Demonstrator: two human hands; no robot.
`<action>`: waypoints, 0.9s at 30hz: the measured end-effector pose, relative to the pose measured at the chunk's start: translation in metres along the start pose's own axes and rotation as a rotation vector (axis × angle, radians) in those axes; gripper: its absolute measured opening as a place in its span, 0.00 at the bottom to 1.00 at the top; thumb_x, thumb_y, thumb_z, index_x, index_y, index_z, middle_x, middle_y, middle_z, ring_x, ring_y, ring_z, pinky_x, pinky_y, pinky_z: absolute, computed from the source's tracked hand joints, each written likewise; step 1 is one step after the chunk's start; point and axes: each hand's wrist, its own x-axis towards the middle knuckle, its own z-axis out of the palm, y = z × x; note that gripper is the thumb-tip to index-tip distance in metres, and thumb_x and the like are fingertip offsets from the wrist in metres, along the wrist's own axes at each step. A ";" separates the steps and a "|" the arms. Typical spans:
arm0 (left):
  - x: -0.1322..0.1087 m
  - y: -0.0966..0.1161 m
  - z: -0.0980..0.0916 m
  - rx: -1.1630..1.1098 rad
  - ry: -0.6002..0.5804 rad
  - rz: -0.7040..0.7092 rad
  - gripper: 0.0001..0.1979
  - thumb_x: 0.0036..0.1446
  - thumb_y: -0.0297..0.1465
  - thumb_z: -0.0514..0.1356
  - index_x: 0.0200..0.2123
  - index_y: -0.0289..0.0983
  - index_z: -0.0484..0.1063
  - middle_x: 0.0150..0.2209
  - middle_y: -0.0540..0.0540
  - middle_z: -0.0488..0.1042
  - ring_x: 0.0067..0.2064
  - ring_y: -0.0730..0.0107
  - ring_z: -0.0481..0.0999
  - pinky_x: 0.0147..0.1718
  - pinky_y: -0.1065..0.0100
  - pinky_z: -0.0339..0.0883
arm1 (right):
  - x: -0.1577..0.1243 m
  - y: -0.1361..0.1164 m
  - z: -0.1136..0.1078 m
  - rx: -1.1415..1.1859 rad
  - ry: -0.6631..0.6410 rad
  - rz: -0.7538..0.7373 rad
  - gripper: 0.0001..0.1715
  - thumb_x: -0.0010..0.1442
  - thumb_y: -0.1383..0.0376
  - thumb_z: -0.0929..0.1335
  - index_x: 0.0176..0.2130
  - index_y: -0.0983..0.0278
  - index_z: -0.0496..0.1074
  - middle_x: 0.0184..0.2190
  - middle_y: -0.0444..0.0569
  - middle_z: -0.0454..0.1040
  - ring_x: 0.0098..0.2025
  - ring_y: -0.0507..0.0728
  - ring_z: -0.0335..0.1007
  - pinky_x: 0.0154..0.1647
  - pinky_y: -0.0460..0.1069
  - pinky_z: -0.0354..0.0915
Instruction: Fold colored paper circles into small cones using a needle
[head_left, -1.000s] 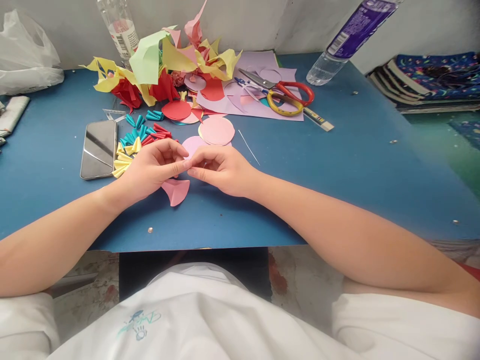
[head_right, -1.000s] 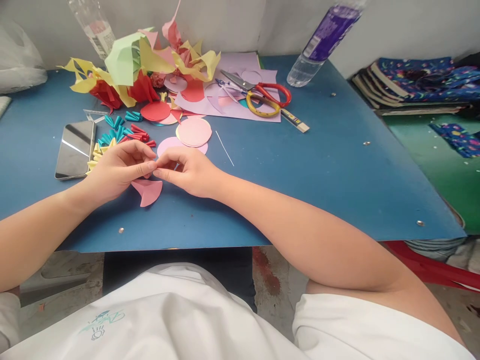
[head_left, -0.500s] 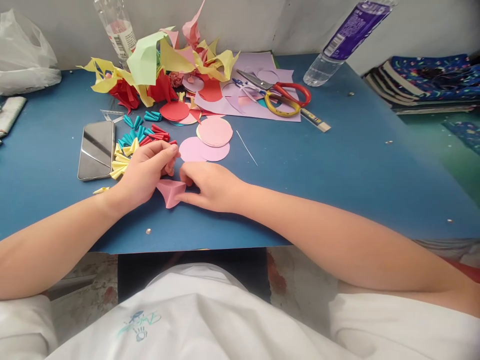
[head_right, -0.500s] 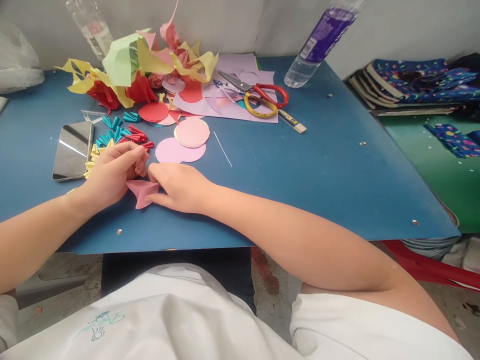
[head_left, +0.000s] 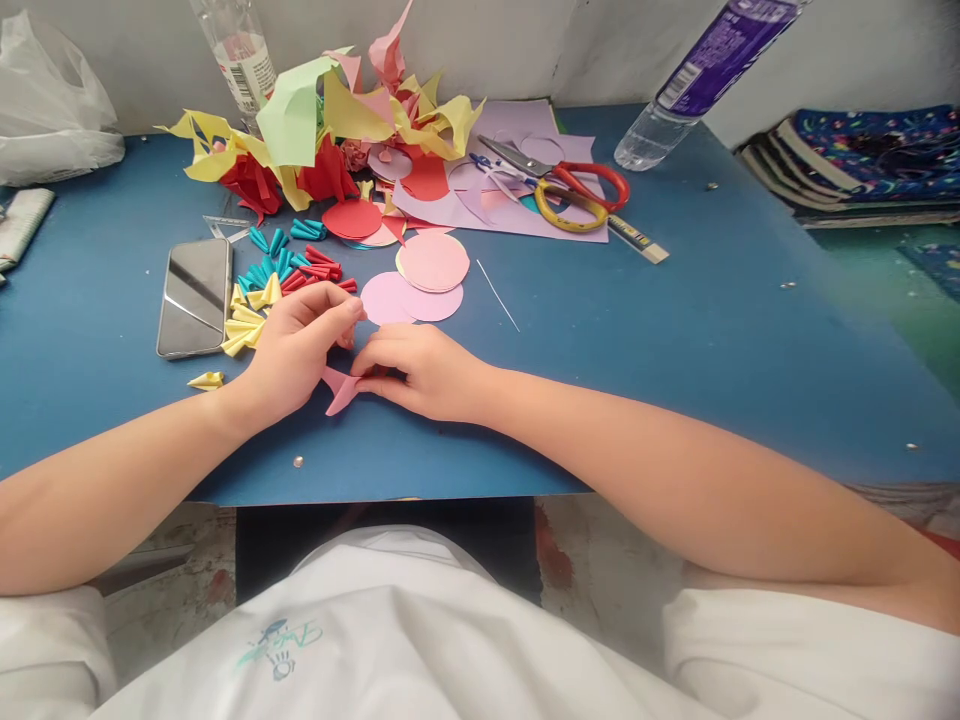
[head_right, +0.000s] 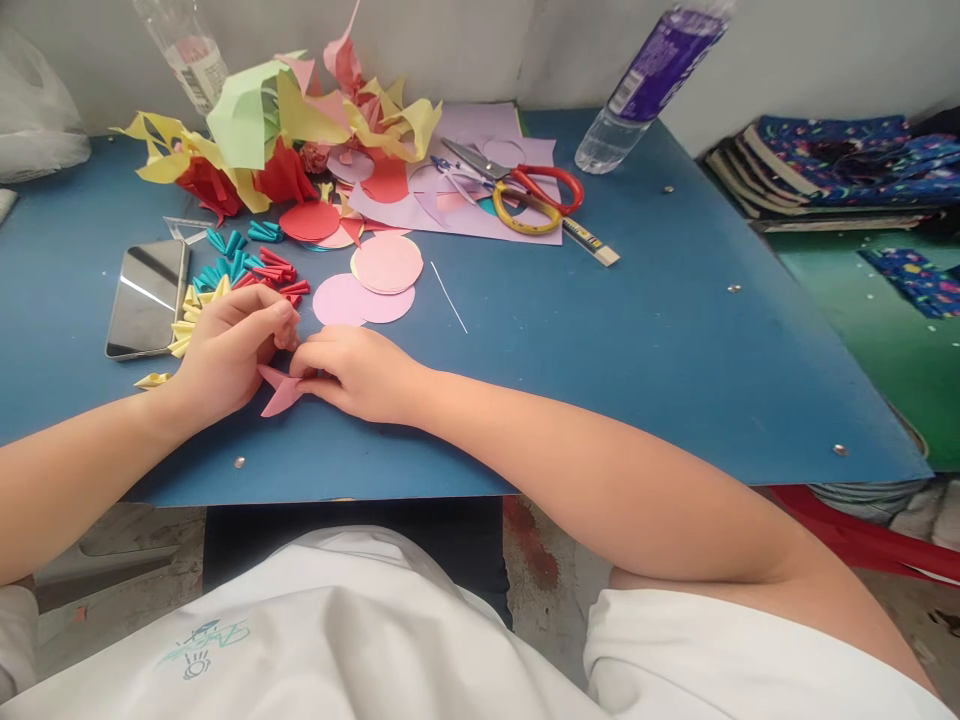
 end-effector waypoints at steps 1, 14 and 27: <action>0.000 -0.001 -0.001 0.003 0.000 0.011 0.17 0.67 0.43 0.73 0.31 0.44 0.74 0.31 0.49 0.74 0.36 0.61 0.73 0.41 0.56 0.72 | 0.000 0.001 0.000 0.015 0.021 -0.021 0.11 0.81 0.60 0.73 0.44 0.58 0.84 0.43 0.55 0.89 0.46 0.65 0.83 0.53 0.59 0.75; 0.008 0.007 -0.010 0.100 -0.104 0.161 0.18 0.65 0.49 0.82 0.43 0.42 0.88 0.44 0.44 0.88 0.45 0.58 0.85 0.48 0.56 0.81 | 0.002 -0.005 -0.014 0.388 0.365 0.291 0.29 0.70 0.39 0.84 0.40 0.58 0.80 0.37 0.46 0.81 0.38 0.58 0.74 0.44 0.57 0.73; 0.010 0.009 -0.014 -0.003 -0.252 0.031 0.12 0.64 0.40 0.79 0.33 0.41 0.87 0.34 0.46 0.84 0.37 0.62 0.77 0.43 0.57 0.74 | -0.002 -0.005 -0.014 0.020 0.362 0.074 0.12 0.78 0.55 0.79 0.41 0.56 0.81 0.42 0.51 0.86 0.39 0.61 0.78 0.45 0.59 0.79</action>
